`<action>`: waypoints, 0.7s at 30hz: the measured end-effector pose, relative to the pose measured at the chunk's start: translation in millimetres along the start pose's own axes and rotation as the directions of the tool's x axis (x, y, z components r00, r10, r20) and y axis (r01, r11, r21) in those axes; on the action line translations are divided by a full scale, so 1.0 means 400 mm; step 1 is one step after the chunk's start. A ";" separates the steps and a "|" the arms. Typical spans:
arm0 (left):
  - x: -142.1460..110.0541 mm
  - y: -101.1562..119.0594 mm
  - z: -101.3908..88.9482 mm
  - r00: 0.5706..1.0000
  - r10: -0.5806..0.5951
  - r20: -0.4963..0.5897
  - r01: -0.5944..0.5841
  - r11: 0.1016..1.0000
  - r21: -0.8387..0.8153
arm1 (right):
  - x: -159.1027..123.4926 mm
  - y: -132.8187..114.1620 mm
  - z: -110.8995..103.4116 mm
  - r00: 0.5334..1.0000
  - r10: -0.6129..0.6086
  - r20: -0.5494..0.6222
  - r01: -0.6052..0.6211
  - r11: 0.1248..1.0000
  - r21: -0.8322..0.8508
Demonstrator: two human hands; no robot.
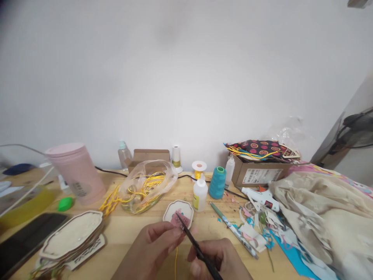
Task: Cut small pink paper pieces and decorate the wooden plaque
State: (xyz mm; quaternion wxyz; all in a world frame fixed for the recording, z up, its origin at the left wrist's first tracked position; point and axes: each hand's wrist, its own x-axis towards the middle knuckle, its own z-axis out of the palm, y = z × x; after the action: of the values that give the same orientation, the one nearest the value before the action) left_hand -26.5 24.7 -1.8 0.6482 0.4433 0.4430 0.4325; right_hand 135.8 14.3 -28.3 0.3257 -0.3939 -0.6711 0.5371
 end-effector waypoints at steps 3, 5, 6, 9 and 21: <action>-0.003 0.009 0.001 1.000 -0.014 -0.007 0.014 1.000 0.005 | 0.001 -0.004 -0.007 1.000 -0.006 0.023 0.007 1.000 -0.030; -0.007 0.017 0.000 1.000 -0.006 -0.005 0.006 1.000 0.006 | 0.001 -0.002 -0.012 0.999 -0.005 0.036 0.006 1.000 -0.026; -0.009 0.021 0.000 1.000 -0.003 0.000 0.003 1.000 0.017 | 0.002 -0.001 -0.015 0.999 -0.003 0.051 0.004 1.000 -0.021; -0.012 0.030 -0.004 1.000 -0.006 0.020 0.005 0.996 0.086 | 0.001 0.001 -0.024 0.997 -0.011 0.082 0.013 1.000 -0.017; -0.009 0.045 -0.012 0.999 -0.025 0.042 0.023 0.997 0.069 | -0.005 0.031 -0.037 0.992 -0.071 0.103 0.076 0.996 -0.050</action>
State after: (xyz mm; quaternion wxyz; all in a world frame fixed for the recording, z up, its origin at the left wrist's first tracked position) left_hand -35.1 26.3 14.9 0.6470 0.4692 0.4490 0.3996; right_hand 151.6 20.7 -37.5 0.3003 -0.3498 -0.7149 0.5258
